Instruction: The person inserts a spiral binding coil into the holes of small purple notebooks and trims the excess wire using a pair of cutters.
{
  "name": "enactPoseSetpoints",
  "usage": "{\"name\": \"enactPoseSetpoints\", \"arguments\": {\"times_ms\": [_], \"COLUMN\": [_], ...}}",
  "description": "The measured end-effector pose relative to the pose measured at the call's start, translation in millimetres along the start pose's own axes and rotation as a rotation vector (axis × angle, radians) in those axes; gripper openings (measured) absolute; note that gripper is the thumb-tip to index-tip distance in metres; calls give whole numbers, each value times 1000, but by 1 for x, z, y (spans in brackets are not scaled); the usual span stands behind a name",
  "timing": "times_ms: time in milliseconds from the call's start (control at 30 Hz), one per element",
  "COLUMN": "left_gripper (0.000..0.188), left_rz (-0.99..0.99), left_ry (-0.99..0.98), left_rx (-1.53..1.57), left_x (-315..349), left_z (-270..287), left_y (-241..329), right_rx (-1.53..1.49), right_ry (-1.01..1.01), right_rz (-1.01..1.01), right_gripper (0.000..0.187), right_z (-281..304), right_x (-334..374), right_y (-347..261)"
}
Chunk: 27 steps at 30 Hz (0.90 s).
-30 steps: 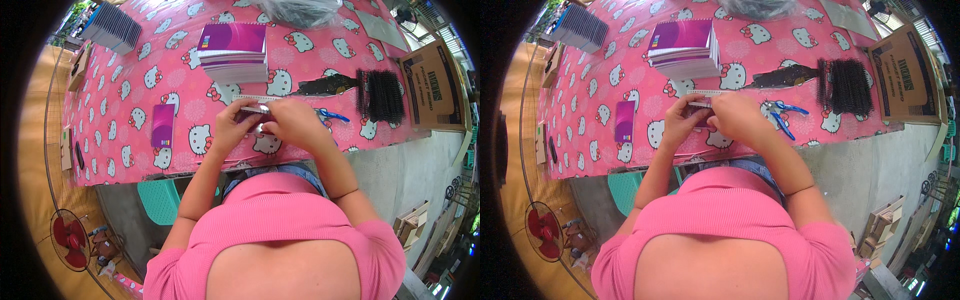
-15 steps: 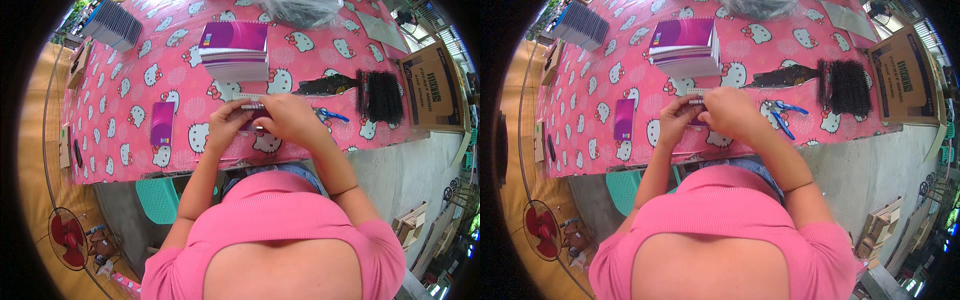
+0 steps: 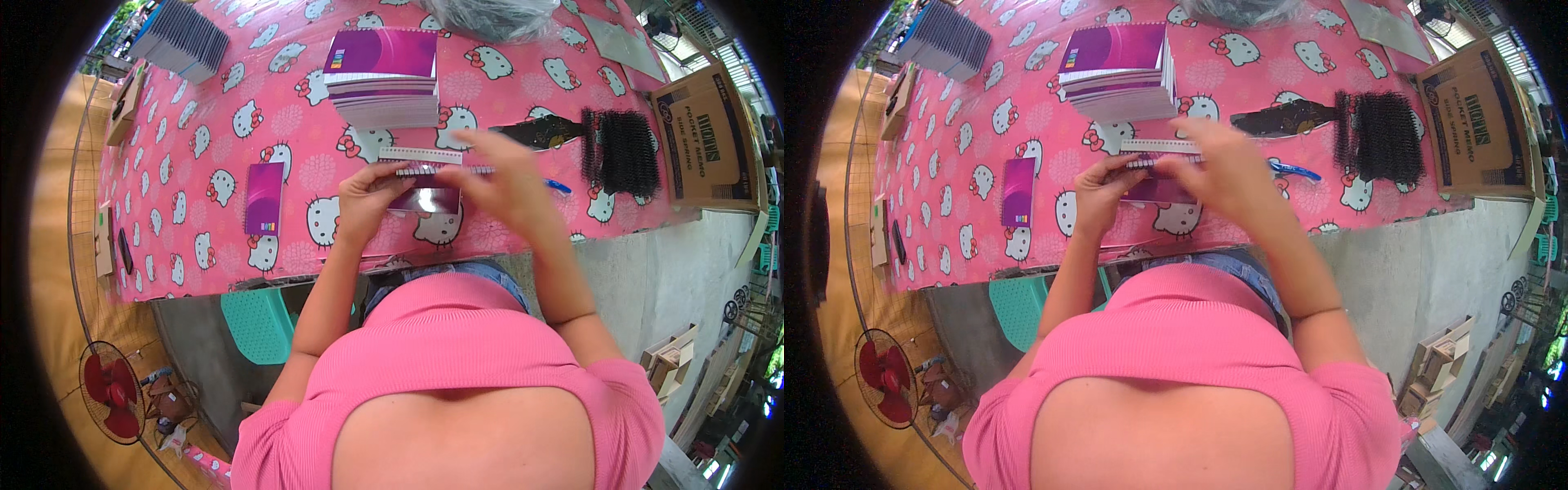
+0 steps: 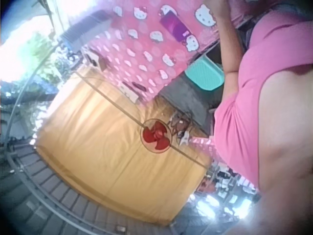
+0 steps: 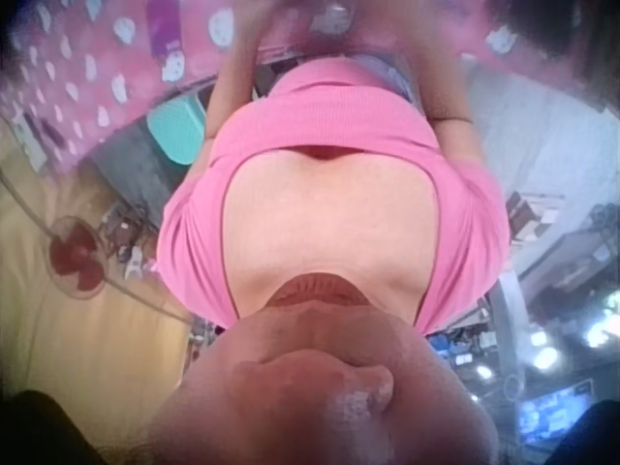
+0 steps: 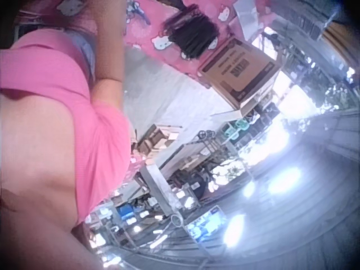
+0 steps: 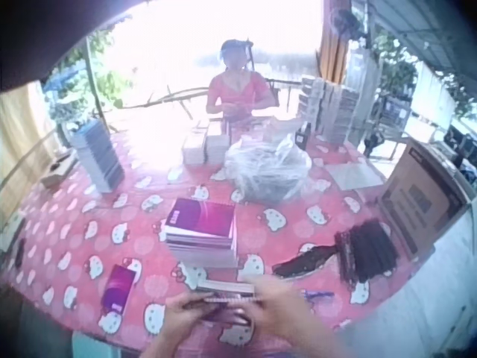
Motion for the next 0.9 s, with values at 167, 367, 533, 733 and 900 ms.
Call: {"name": "enactPoseSetpoints", "arguments": {"times_ms": [167, 367, 533, 733, 900], "left_gripper": [24, 26, 31, 31, 30], "left_rz": [67, -454, -442, -725, -740], "left_ry": [-51, -21, 101, 148, 155], "left_rx": [138, -42, -203, -398, -404], "left_x": [1, 3, 20, 39, 41], "left_z": [-7, -19, -27, -37, -35], "left_y": [2, 64, 86, 101, 102], "right_rx": [60, 594, -72, -89, -80], "right_ry": [203, 48, 59, 58, 42], "right_rz": [-300, -347, -205, 7, 23], "right_gripper": [51, 45, 39, 39, 41], "right_z": [46, 31, 26, 9, 5], "right_x": [64, 119, 84, 55, 56], "right_y": [84, 107, 9, -32, -33]}}
Point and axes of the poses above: each hand's wrist, its own x-axis away from the middle knuckle, its own z-axis out of the back of the hand, y = z × x, the point moved 6 cm from there along -x, towards the middle knuckle, and after that the axes turned 11 degrees about -x, right-handed, at the moved point
